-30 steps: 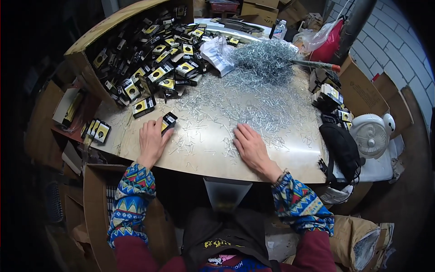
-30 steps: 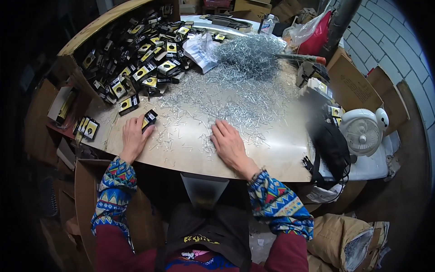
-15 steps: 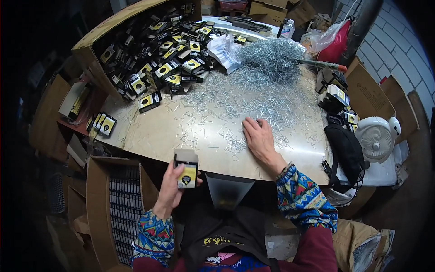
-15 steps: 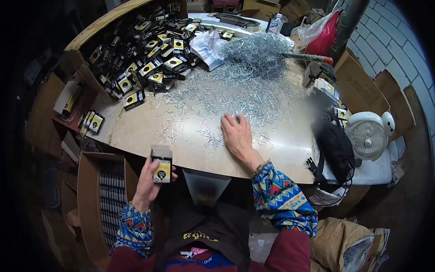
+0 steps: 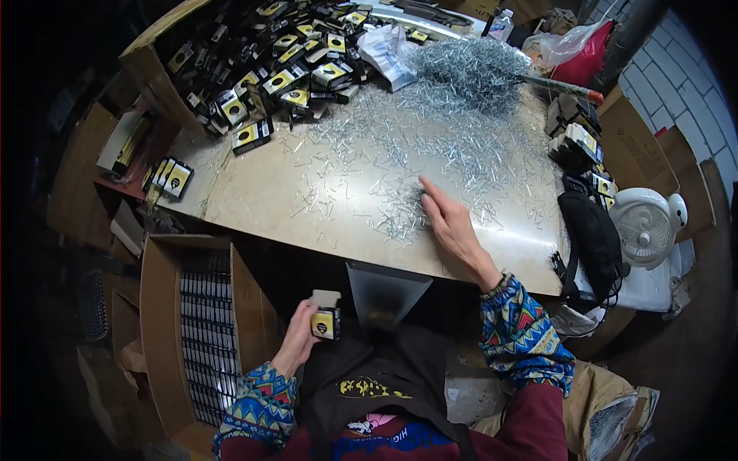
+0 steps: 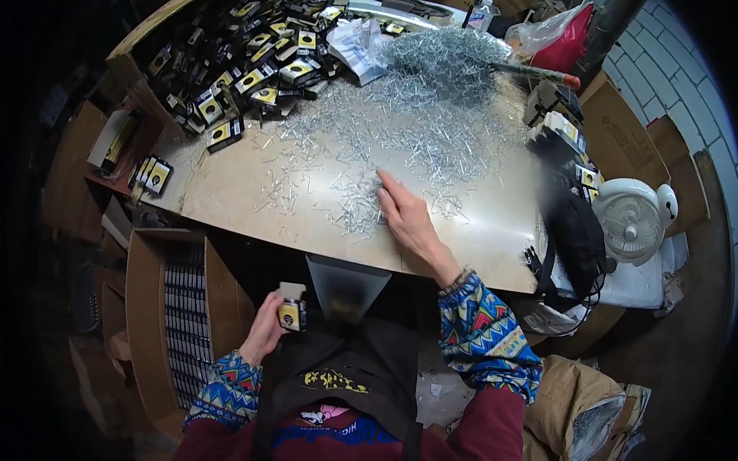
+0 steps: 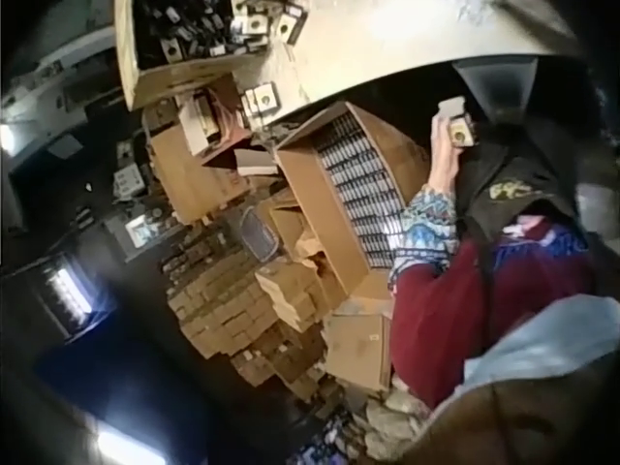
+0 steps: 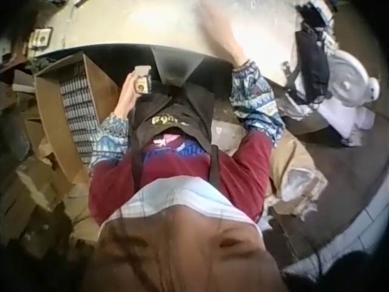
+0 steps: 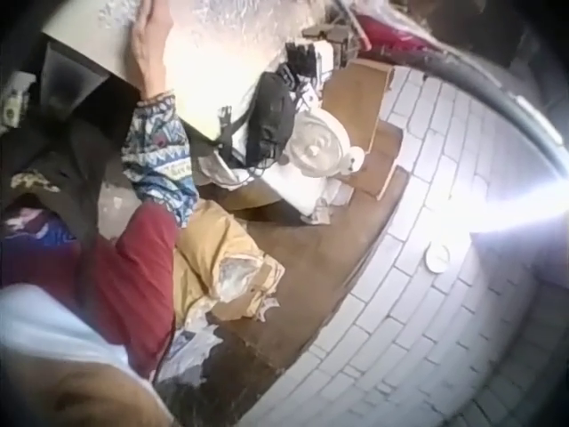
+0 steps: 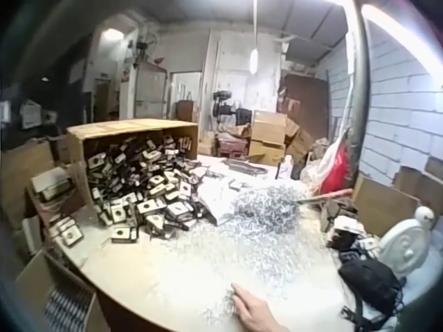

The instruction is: Packing small yellow and black boxes into a larger container on a workbench.

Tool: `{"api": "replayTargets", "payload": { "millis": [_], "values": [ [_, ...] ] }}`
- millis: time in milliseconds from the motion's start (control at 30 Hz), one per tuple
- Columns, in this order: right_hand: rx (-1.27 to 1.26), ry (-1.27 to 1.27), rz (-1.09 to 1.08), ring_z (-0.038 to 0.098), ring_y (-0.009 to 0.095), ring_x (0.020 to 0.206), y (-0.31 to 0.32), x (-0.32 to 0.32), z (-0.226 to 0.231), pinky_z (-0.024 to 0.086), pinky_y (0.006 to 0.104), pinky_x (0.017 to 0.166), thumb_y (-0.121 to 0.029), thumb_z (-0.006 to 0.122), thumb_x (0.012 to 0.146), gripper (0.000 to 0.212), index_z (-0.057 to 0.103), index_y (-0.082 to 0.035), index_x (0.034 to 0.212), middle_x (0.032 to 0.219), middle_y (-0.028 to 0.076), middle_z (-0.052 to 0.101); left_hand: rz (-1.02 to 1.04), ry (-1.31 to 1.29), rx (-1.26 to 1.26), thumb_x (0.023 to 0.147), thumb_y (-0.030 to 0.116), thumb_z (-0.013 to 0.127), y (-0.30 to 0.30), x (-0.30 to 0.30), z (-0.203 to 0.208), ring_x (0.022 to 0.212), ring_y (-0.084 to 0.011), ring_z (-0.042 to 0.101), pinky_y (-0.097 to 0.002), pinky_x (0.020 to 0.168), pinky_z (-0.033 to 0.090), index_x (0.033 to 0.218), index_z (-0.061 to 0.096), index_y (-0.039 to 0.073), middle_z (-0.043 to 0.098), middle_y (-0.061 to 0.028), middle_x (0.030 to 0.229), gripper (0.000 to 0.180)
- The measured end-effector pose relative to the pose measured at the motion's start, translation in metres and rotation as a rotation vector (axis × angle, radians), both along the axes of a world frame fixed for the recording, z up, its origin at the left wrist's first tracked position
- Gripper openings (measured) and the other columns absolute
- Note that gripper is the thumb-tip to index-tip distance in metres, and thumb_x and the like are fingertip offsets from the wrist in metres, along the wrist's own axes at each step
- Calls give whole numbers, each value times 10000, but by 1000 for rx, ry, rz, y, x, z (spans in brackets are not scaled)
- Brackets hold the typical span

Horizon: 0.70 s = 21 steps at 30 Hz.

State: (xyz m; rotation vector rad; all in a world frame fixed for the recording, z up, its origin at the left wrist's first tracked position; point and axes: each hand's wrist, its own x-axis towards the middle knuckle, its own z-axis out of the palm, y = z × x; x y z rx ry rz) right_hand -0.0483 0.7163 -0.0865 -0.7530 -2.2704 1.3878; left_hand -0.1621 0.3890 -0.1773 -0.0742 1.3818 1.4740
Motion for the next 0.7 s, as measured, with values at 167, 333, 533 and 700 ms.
{"api": "replayTargets", "payload": {
  "millis": [167, 333, 533, 700],
  "values": [
    [830, -207, 99, 285, 363, 1416, -33, -32, -28, 234, 483, 1157, -300, 447, 1007, 509, 394, -8, 1421, 1488, 227, 359, -338, 278, -67, 912, 103, 600, 8, 36, -43, 918, -86, 557, -220, 804, 443, 1183, 558, 50, 617, -24, 998, 280],
    [836, -197, 19, 334, 387, 1379, -96, -19, -38, 263, 503, 1133, -241, 469, 995, 480, 418, 62, 1364, 1451, 243, 395, -282, 37, 14, 914, 110, 573, 20, 68, -42, 797, -62, 540, -207, 641, 436, 1110, 555, 62, 599, 2, 915, 203],
    [593, -138, 91, 486, 397, 1258, -136, 23, 7, 385, 467, 1058, -83, 575, 919, 400, 514, 38, 1295, 1360, 255, 486, -121, -100, -17, 891, 101, 544, 25, 81, -33, 640, -15, 429, -168, 492, 311, 1018, 533, 108, 538, 60, 804, 128],
    [246, 6, 67, 600, 318, 1041, -121, 47, 15, 484, 365, 887, 111, 540, 766, 342, 664, -18, 1058, 1118, 126, 651, -76, -76, -17, 890, 98, 546, 25, 77, -23, 697, -13, 453, -174, 561, 354, 1103, 552, 78, 543, 55, 828, 215]
  ]
}}
